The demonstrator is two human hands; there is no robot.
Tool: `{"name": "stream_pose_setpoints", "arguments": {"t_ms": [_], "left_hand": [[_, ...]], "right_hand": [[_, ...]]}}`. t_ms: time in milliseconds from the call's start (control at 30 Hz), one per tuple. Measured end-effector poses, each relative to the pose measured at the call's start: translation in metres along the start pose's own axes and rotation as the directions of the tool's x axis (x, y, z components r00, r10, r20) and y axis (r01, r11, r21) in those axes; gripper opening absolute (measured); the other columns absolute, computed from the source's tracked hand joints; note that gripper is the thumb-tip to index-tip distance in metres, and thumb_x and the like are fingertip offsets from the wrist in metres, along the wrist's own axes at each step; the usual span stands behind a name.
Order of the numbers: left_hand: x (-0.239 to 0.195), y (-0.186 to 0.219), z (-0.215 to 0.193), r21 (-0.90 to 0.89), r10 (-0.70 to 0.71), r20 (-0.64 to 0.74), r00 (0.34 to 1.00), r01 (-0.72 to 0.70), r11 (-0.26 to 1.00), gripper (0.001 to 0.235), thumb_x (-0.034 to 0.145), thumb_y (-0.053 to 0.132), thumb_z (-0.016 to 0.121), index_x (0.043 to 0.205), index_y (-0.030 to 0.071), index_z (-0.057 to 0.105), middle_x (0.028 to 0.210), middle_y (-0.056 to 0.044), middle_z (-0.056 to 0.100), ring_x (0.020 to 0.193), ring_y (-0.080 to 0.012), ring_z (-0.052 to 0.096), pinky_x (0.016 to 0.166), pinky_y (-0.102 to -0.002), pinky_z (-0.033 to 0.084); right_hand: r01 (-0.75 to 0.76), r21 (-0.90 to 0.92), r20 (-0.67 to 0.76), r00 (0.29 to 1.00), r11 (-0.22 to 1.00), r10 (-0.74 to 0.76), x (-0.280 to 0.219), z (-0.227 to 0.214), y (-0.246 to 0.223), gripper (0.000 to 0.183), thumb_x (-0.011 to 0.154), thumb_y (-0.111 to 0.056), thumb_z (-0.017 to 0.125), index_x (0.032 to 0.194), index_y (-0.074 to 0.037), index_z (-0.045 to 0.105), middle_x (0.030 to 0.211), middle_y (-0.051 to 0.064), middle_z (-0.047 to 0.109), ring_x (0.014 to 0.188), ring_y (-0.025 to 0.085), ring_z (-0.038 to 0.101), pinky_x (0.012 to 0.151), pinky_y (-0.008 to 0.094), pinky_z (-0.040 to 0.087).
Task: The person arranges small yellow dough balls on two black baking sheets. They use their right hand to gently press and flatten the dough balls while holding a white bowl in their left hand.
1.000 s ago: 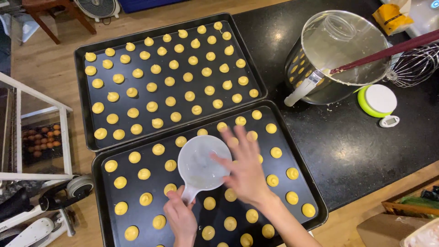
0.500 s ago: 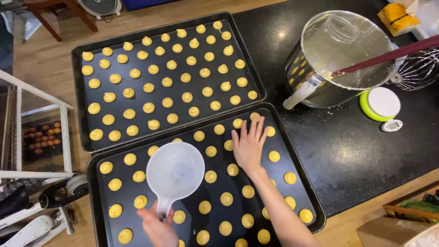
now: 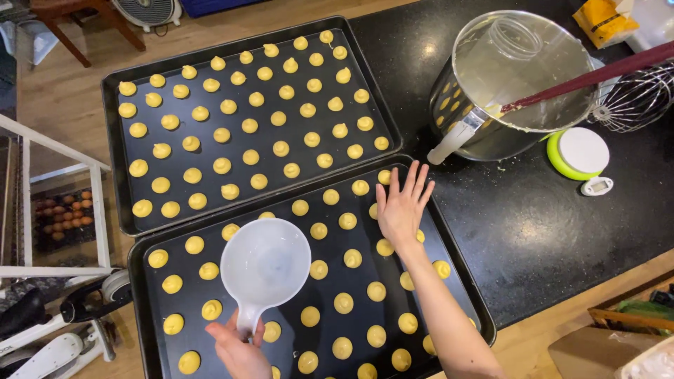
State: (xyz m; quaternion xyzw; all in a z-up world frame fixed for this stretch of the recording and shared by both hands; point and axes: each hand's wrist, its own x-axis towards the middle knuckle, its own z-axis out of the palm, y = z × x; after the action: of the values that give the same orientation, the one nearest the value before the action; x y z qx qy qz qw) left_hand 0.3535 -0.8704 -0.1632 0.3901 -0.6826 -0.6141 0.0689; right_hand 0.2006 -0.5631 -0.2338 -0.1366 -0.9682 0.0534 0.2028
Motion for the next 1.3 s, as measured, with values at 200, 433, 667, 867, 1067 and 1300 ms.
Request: {"name": "stream_pose_setpoints", "arguments": {"t_ms": [200,433,667,867,1067,1300], "left_hand": [[-0.004,0.012,0.0,0.023,0.103,0.029,0.994,-0.104,0.994,0.098,0.105,0.071,0.008,0.066,0.0,0.063,0.047,-0.009,0.044,0.046,-0.0171,0.039,0.048,-0.028,0.028],[-0.009,0.023,-0.003,0.021,0.167,0.087,0.982,-0.169,0.985,0.097,0.1,0.077,0.006,0.056,0.005,0.055,0.046,-0.003,0.036,0.046,-0.0151,0.033,0.049,-0.028,0.024],[-0.014,0.013,-0.012,0.076,0.088,0.003,0.996,-0.088,0.993,0.102,0.103,0.073,0.006,0.068,0.002,0.07,0.046,-0.009,0.051,0.05,-0.0187,0.047,0.056,-0.027,0.035],[-0.022,0.016,-0.019,0.062,0.122,0.066,0.99,-0.126,0.99,0.096,0.101,0.075,0.005,0.058,0.007,0.057,0.046,-0.003,0.04,0.049,-0.0169,0.037,0.056,-0.028,0.027],[-0.006,-0.033,-0.013,-0.107,0.016,0.12,0.993,-0.004,0.994,0.087,0.106,0.06,0.018,0.112,-0.007,0.074,0.07,-0.019,0.061,0.074,-0.025,0.059,0.069,-0.036,0.057],[-0.037,0.012,-0.012,0.146,0.259,0.394,0.882,-0.339,0.93,0.079,0.101,0.058,0.008,0.057,0.007,0.05,0.05,-0.008,0.05,0.052,-0.0204,0.045,0.049,-0.031,0.036]], "right_hand": [[-0.15,0.19,0.081,0.987,0.97,0.137,-0.013,-0.037,0.021,0.054,0.112,-0.036,0.03,0.155,-0.01,0.048,0.17,0.022,0.019,0.158,0.042,0.006,0.125,0.06,0.008],[-0.137,0.127,0.15,0.982,0.982,0.117,-0.039,-0.067,0.049,0.056,0.109,-0.032,0.029,0.159,-0.012,0.04,0.171,0.025,0.01,0.158,0.042,-0.004,0.125,0.062,0.001],[0.178,-0.14,0.029,0.984,0.974,-0.176,-0.031,-0.045,0.045,0.047,0.102,-0.035,0.049,0.143,-0.018,0.064,0.168,0.026,0.028,0.158,0.045,0.017,0.125,0.064,0.016],[0.171,-0.148,0.014,0.985,0.974,-0.171,-0.037,-0.061,0.034,0.049,0.104,-0.036,0.046,0.148,-0.019,0.06,0.168,0.027,0.03,0.158,0.045,0.019,0.124,0.063,0.018],[0.211,0.716,-0.063,0.969,0.666,-0.24,-0.068,-0.161,-0.05,0.056,0.111,-0.044,0.032,0.158,-0.013,0.039,0.17,0.019,0.021,0.161,0.041,0.017,0.13,0.059,0.019],[0.605,0.46,0.152,0.668,0.65,-0.729,-0.094,-0.201,-0.109,0.064,0.098,-0.057,0.056,0.061,-0.006,0.068,0.168,0.017,0.024,0.156,0.045,0.012,0.123,0.067,0.015]]}}
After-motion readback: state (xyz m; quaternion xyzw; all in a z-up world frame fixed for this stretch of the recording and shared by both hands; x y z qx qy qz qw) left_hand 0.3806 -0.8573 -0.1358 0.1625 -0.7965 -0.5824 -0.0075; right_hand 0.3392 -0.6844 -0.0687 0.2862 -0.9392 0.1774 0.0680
